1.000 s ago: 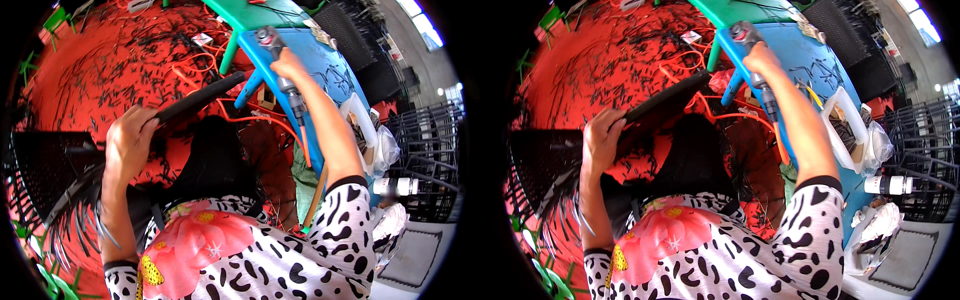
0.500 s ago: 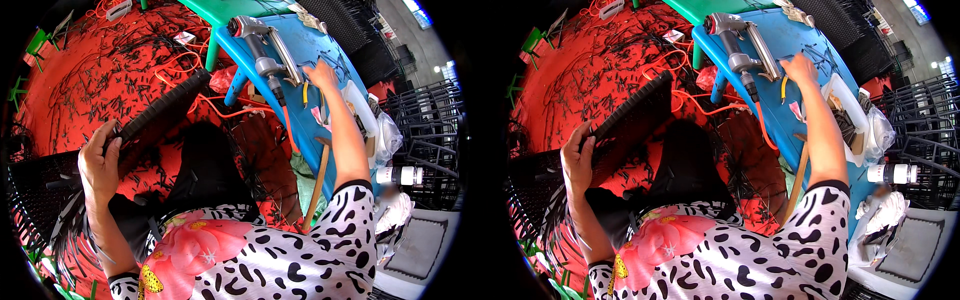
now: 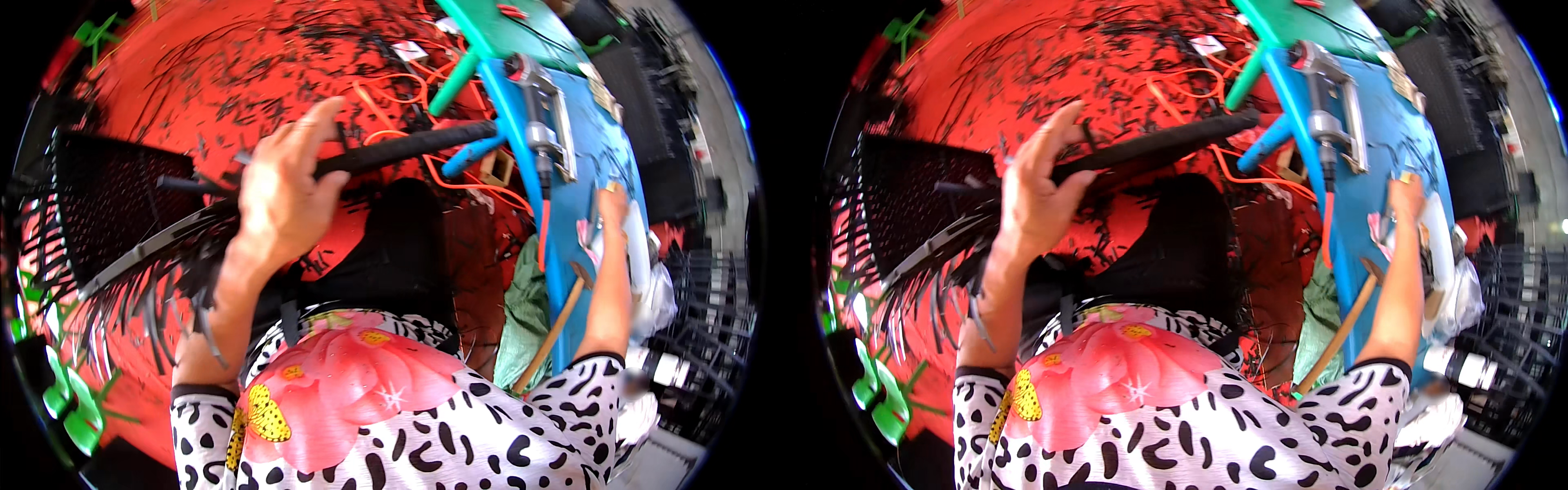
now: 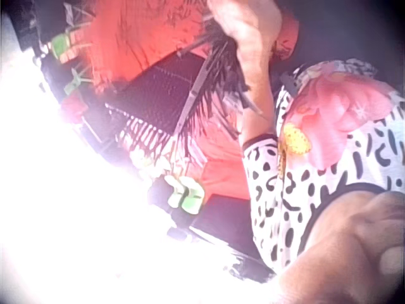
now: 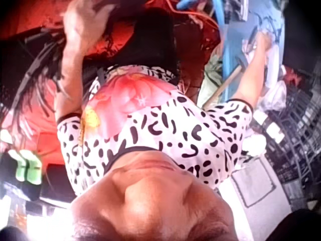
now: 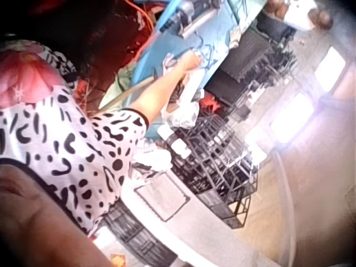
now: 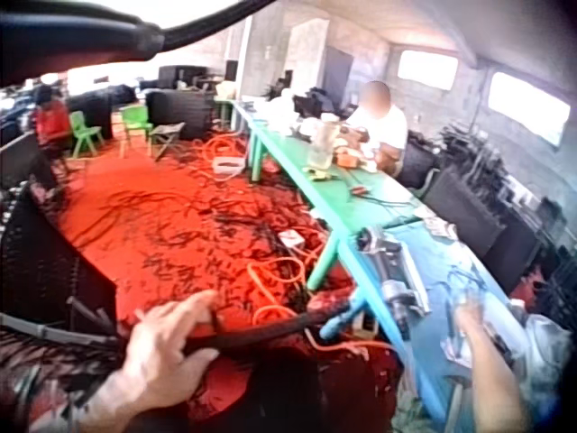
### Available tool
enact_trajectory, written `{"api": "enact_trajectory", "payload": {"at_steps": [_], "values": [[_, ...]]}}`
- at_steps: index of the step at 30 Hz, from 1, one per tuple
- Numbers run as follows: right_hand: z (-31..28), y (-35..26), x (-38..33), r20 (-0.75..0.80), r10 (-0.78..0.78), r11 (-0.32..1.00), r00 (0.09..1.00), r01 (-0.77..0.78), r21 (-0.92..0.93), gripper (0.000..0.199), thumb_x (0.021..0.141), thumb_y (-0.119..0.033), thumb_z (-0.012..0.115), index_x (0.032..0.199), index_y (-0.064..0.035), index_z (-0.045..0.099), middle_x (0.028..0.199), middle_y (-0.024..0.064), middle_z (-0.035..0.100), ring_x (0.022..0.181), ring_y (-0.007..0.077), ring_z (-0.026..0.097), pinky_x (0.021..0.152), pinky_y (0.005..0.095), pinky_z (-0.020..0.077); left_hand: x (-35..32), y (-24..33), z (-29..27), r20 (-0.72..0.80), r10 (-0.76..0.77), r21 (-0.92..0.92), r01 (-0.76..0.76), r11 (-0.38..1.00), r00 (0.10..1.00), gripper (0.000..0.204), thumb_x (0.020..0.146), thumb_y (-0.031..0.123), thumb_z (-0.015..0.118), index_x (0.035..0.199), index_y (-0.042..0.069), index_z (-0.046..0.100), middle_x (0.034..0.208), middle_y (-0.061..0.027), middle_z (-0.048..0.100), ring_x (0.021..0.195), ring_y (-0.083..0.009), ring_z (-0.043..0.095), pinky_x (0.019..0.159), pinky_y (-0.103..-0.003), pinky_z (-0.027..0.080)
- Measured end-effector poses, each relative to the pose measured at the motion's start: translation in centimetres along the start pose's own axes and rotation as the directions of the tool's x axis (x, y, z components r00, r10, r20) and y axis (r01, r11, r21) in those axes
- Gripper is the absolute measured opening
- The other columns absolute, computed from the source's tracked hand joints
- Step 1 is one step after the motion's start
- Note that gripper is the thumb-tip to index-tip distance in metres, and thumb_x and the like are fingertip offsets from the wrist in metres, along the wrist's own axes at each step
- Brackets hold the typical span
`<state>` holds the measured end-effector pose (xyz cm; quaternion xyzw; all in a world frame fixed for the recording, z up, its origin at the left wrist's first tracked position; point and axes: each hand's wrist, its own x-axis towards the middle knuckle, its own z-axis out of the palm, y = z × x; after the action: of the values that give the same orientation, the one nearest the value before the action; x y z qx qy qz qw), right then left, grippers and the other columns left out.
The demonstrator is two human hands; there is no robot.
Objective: The person sits on the floor and assembles a black plastic basket by attaching strips to its frame. They use a pneumatic nail gun to secure the strips and pliers to trim excess material. The process is repeated for multiple sections of the basket.
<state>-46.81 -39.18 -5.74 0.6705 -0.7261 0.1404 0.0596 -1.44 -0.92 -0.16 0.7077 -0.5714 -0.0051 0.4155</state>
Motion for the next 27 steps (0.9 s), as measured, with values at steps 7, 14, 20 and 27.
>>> {"api": "enact_trajectory", "payload": {"at_steps": [7,14,20,27], "values": [[-11.5,-18.7,-11.4,-0.246,-0.816,0.399,0.523,0.818,0.415,0.048,0.082,-0.03,0.069,0.12,-0.0014,0.06,0.106,0.0147,0.063,0.098,0.0248,0.062,0.085,0.0344,0.0486,-0.5,-0.1,-0.2,-0.045,0.067,-0.04,-0.069,0.997,0.997,0.072,0.068,-0.002,0.067,0.135,0.005,0.043,0.1,-0.0088,0.064,0.098,-0.03,0.059,0.09,-0.041,0.043],[-14.0,-28.0,-19.6,-0.12,-0.993,-0.052,-0.019,0.961,0.271,0.057,0.066,-0.033,0.082,0.109,-0.004,0.061,0.091,0.011,0.055,0.09,0.0301,0.057,0.08,0.0405,0.0471,-0.6,-0.6,0.0,-0.046,0.136,-0.051,-0.138,0.989,0.99,0.072,0.066,-0.004,0.065,0.135,0.004,0.043,0.099,-0.0072,0.065,0.1,-0.0286,0.059,0.089,-0.041,0.045],[-13.6,-28.9,-20.5,-0.109,-0.988,-0.137,-0.114,0.963,0.232,0.053,0.067,-0.036,0.08,0.105,-0.0045,0.06,0.088,0.01,0.052,0.085,0.0295,0.055,0.077,0.0402,0.0456,-0.7,-0.5,0.0,-0.088,0.114,-0.069,-0.12,0.99,0.99,0.074,0.065,-0.008,0.07,0.134,0.007,0.047,0.097,-0.0062,0.064,0.097,-0.027,0.06,0.091,-0.037,0.046],[-14.0,-30.0,-21.3,-0.102,-0.982,-0.176,-0.157,0.961,0.214,0.049,0.068,-0.034,0.08,0.102,-0.0052,0.06,0.087,0.0103,0.051,0.085,0.0287,0.055,0.076,0.0395,0.0454,-0.7,-0.4,0.0,-0.052,0.07,-0.082,-0.074,0.994,0.996,0.074,0.066,-0.008,0.07,0.134,0.009,0.047,0.099,-0.0063,0.064,0.1,-0.0269,0.06,0.092,-0.037,0.045]]}}
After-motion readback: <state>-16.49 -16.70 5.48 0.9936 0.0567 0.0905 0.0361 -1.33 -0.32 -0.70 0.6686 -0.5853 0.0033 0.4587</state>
